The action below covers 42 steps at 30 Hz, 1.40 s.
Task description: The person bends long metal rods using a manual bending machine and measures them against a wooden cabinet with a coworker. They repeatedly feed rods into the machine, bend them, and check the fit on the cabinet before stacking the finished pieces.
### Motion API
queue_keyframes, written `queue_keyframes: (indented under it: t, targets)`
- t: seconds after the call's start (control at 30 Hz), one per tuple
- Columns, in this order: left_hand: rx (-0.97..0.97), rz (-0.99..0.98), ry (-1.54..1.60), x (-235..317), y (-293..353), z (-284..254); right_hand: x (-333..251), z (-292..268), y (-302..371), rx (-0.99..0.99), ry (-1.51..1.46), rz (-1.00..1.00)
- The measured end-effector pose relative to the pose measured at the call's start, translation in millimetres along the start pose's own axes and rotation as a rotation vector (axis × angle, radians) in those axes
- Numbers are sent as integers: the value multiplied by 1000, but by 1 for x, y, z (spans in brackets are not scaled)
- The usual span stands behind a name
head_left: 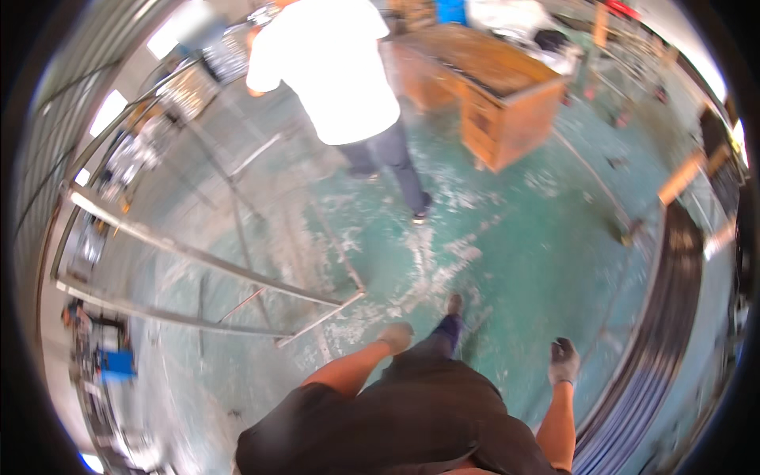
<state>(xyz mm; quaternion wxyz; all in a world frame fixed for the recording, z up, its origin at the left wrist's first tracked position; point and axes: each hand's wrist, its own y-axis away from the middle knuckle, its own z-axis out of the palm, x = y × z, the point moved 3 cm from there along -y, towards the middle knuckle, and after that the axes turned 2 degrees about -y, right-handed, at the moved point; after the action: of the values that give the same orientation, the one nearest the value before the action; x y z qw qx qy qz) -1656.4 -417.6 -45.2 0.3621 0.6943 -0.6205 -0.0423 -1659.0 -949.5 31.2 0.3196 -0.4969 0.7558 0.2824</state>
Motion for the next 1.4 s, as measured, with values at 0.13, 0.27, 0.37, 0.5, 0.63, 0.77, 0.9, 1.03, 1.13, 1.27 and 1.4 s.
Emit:
queue_keyframes:
  t: [0.13,0.27,0.37,0.5,0.63,0.77,0.9,1.03,1.13,1.27,1.4]
  targets:
    - [-171,-98,-54,12,-86,-33,-26,24,-119,64,-9,-47]
    - [-3,-198,87,16,-171,-98,-21,67,-189,-78,56,-63]
    - [-10,-229,102,28,-218,-158,-39,95,-234,-256,166,-8]
    - [197,-219,103,62,-260,-239,-57,136,-322,-339,265,36]
    - [304,-252,166,73,-297,-274,-94,176,-420,-437,242,17]
    - [270,-424,276,73,-328,-277,-157,224,-541,-462,223,-77]
    - [397,-546,461,83,-349,-298,-227,276,-645,-568,316,-231]
    - [484,-587,598,76,-366,-295,-320,340,-703,-685,333,-327]
    - [465,-648,651,65,-386,-305,-384,387,-727,-701,303,-381]
    - [433,-722,684,13,-413,-316,-445,455,-733,-734,321,-423]
    - [413,-827,858,-44,-438,-342,-488,516,-735,-797,379,-452]
